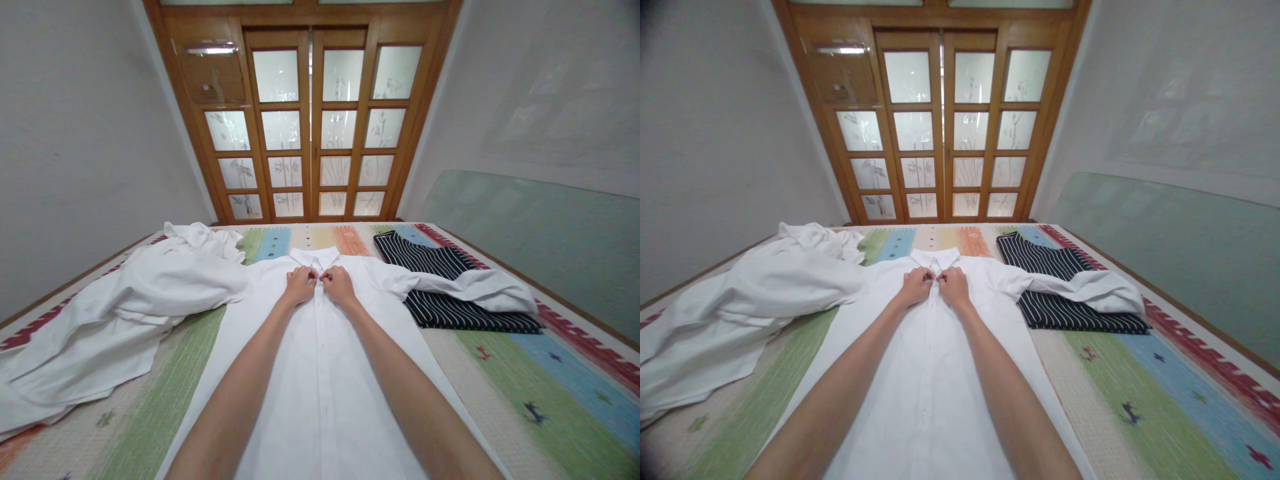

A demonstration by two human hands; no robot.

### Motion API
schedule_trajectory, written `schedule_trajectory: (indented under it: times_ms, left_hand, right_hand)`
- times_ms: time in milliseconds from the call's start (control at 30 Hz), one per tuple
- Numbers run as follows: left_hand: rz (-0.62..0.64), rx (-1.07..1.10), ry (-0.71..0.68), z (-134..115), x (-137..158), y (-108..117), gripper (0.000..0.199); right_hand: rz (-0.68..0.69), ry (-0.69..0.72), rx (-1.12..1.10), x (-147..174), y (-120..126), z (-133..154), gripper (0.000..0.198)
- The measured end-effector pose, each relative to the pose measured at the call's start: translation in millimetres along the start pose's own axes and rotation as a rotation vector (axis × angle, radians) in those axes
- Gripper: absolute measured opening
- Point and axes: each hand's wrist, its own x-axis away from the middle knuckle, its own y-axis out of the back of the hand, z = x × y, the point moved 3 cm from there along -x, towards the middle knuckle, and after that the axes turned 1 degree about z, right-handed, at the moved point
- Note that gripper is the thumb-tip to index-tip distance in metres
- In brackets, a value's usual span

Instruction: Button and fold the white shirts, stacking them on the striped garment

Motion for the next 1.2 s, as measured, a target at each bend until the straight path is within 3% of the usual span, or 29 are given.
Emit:
schedule_trajectory:
  times_ms: [300,467,667,1200]
  left_hand:
    - [-0.022,0.111,-0.005,0.9,1.5,2.2,0.016]
    - [-0.097,0.003,-0.024,0.2,1.2,1.6,0.016]
    - [-0.071,-0.030,-0.039,0.3,1.2,1.6,0.015]
    - [-0.154,0.254,-0.078,5.1,2.2,2.7,0.012]
  right_hand:
    - [-0.033,0.039,-0.014,1.3,-0.2,2.4,0.016]
    - [-0.030,0.047,-0.019,1.5,-0.3,3.1,0.017]
    - [-0.036,0.046,-0.026,1.3,-1.5,2.1,0.014]
    - [-0.043,0.089,-0.078,1.8,-0.3,1.9,0.010]
